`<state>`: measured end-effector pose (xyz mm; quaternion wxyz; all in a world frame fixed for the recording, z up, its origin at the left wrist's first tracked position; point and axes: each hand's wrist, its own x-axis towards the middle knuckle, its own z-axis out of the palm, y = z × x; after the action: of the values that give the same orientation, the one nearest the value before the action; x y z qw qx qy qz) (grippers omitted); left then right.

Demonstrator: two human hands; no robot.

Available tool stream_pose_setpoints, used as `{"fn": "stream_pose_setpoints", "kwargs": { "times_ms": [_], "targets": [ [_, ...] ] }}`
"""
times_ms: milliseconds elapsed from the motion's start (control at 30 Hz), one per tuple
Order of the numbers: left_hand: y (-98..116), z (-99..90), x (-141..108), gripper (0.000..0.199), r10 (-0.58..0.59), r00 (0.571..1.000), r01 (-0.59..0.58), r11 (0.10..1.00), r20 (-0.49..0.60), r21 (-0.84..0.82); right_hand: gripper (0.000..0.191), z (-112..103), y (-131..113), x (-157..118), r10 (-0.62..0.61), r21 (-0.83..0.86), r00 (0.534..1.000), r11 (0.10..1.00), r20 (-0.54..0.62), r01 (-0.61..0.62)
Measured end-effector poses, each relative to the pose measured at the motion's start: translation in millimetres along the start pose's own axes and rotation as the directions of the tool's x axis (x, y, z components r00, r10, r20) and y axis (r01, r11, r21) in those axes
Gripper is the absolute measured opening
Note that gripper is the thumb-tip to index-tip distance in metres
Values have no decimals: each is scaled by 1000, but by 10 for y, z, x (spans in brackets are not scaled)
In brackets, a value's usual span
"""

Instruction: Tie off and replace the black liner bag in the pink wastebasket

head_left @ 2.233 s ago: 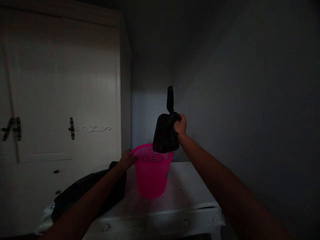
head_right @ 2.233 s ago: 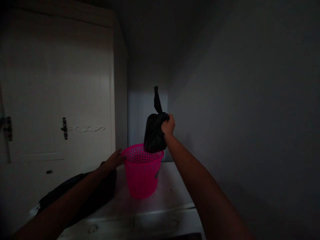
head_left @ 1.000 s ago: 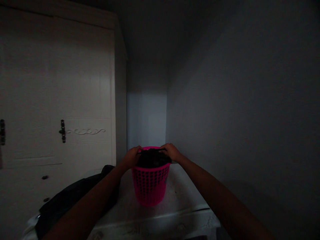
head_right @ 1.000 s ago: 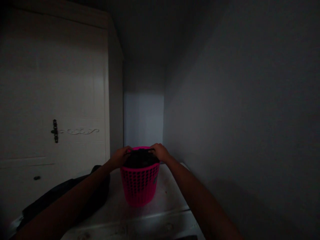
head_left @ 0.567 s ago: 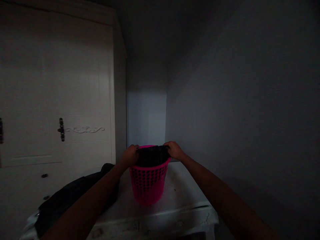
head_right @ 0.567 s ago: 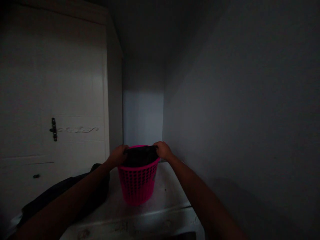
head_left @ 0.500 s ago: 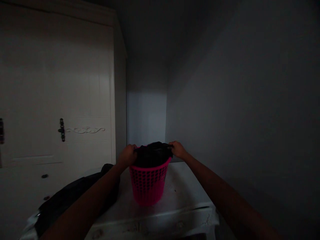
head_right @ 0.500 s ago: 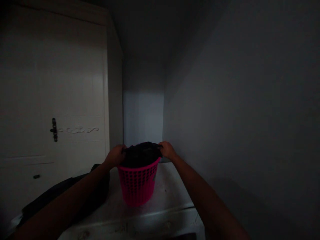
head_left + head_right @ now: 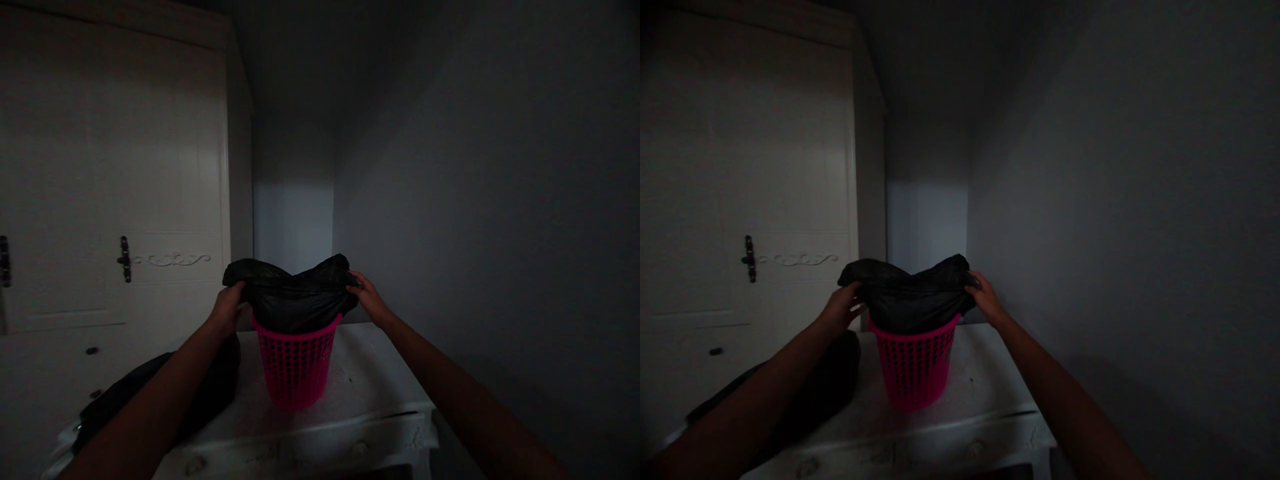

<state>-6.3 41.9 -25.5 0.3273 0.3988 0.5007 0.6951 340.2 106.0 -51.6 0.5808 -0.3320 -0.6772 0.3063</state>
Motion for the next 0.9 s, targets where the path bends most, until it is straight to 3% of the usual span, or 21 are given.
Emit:
{"fn": "stream_pose_setpoints", "kwargs": {
  "times_ms": [67, 133, 200, 267, 333, 400, 500, 600, 667, 733, 800, 833, 900],
  "targets": [
    [113, -108, -80, 17, -100, 995, 102, 978, 23, -182, 65, -68, -37, -36, -22, 57, 1000, 998, 18, 21],
    [200, -168, -164, 13, -84, 994, 98, 955, 65, -278, 74, -80, -133, -52, -50, 65, 999, 997, -11, 51],
    [250, -198, -226, 17, -47, 997, 63, 952, 63, -298, 83, -60, -262, -35, -78, 60, 994, 995, -72, 82],
    [271, -214, -259, 33, -5, 999, 14, 963, 32, -270, 92, -29, -401, 6, -116, 23, 990, 993, -86, 119],
    [281, -227, -272, 48, 44, 999, -47, 969, -16, -242, 93, 7, -527, 47, -182, -73, 983, 981, -27, 180],
    [296, -249, -289, 47, 84, 995, -95, 971, -58, -219, 82, 41, -619, 72, -233, -167, 964, 953, 132, 253],
    [334, -316, -355, 25, 80, 996, -86, 959, -31, -272, 52, 70, -659, 75, -102, -274, 911, 935, 399, 225],
    [347, -399, -456, 19, 23, 998, 3, 902, 56, -432, 66, 76, -592, 66, 111, -464, 925, 882, 363, 76],
    [306, -434, -513, 20, -42, 996, 76, 876, 81, -476, 60, 100, -528, 69, 166, -598, 933, 799, 320, 63],
    [204, -443, -544, 21, -104, 991, 130, 889, 83, -438, 36, 178, -476, 92, 155, -674, 893, 713, 422, 195],
    [44, -434, -551, 24, -130, 989, 147, 937, 75, -318, 12, 328, -441, 140, 124, -673, 822, 648, 556, 357],
    [-52, -427, -550, 27, -121, 991, 130, 964, 55, -231, 17, 428, -426, 174, 111, -670, 801, 621, 588, 406],
    [-256, -419, -553, 31, -74, 997, 74, 996, -4, -49, 31, 654, -394, 253, 70, -688, 826, 595, 559, 415]
  ]
}}
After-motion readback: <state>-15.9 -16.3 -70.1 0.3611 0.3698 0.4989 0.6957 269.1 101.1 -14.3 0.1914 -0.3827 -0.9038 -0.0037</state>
